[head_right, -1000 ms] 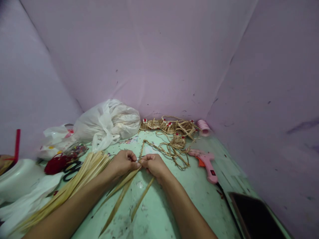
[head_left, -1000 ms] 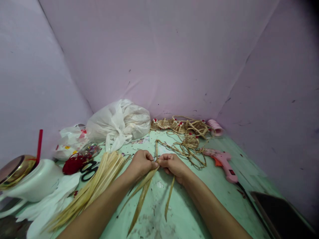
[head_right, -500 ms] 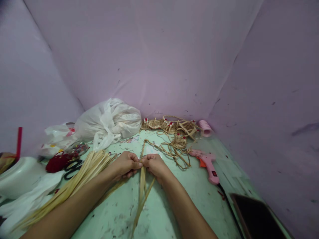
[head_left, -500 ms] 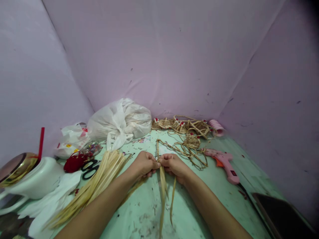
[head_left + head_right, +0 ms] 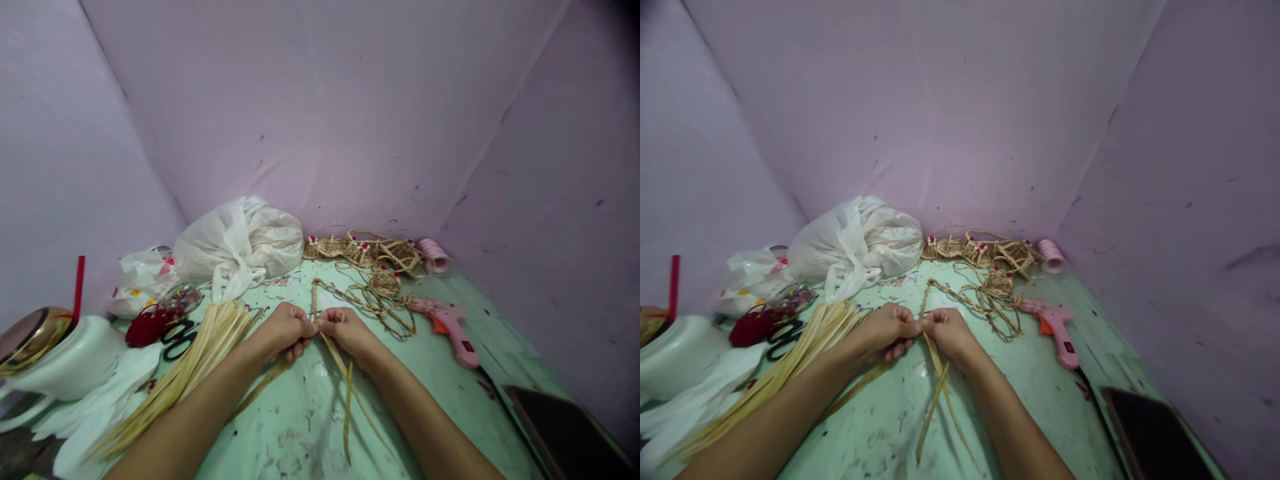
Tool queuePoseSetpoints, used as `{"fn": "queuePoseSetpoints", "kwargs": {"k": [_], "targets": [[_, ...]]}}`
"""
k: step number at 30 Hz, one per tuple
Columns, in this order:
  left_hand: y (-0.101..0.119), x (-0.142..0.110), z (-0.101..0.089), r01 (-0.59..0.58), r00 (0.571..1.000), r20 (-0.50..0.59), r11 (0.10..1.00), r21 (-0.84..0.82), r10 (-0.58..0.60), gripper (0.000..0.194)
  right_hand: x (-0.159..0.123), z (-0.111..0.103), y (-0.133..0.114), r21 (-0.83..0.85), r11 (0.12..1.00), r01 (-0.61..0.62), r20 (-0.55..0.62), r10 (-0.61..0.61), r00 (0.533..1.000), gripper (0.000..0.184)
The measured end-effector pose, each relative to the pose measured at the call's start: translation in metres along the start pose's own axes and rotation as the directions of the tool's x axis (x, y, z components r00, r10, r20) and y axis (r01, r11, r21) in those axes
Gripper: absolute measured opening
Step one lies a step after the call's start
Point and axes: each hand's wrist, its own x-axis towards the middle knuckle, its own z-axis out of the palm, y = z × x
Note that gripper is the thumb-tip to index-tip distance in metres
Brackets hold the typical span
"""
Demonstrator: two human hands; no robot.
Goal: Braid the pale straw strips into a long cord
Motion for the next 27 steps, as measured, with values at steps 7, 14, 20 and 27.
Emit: {"fn": "queuePoseSetpoints", "kwargs": {"k": [7,14,20,27], "targets": [[0.002,-0.002,0.003,-0.066,0.996,-0.063,0.998,0.002,0.066,0.023,-0.002,0.001,-0.001,0.008,1.000,0.004,-0.014,-0.004,1.000,0.015],[0.003,0.002,0.007,-0.115,0.987,-0.115,0.993,-0.032,0.111,0.009,-0.005,-0.004,-0.005,0.089,0.993,-0.073,0.088,0.065,0.994,0.015],[0.000,0.001,0.005,-0.124,0.992,-0.027,0.992,-0.018,0.124,0.009,-0.005,-0.004,-0.006,0.059,0.996,-0.070,0.051,0.067,0.996,0.016],[-0.006,0.005,0.009,-0.142,0.981,-0.124,0.989,0.047,0.147,0.017,0.004,-0.003,0.005,-0.132,0.988,0.077,0.010,-0.076,0.997,0.015]]}}
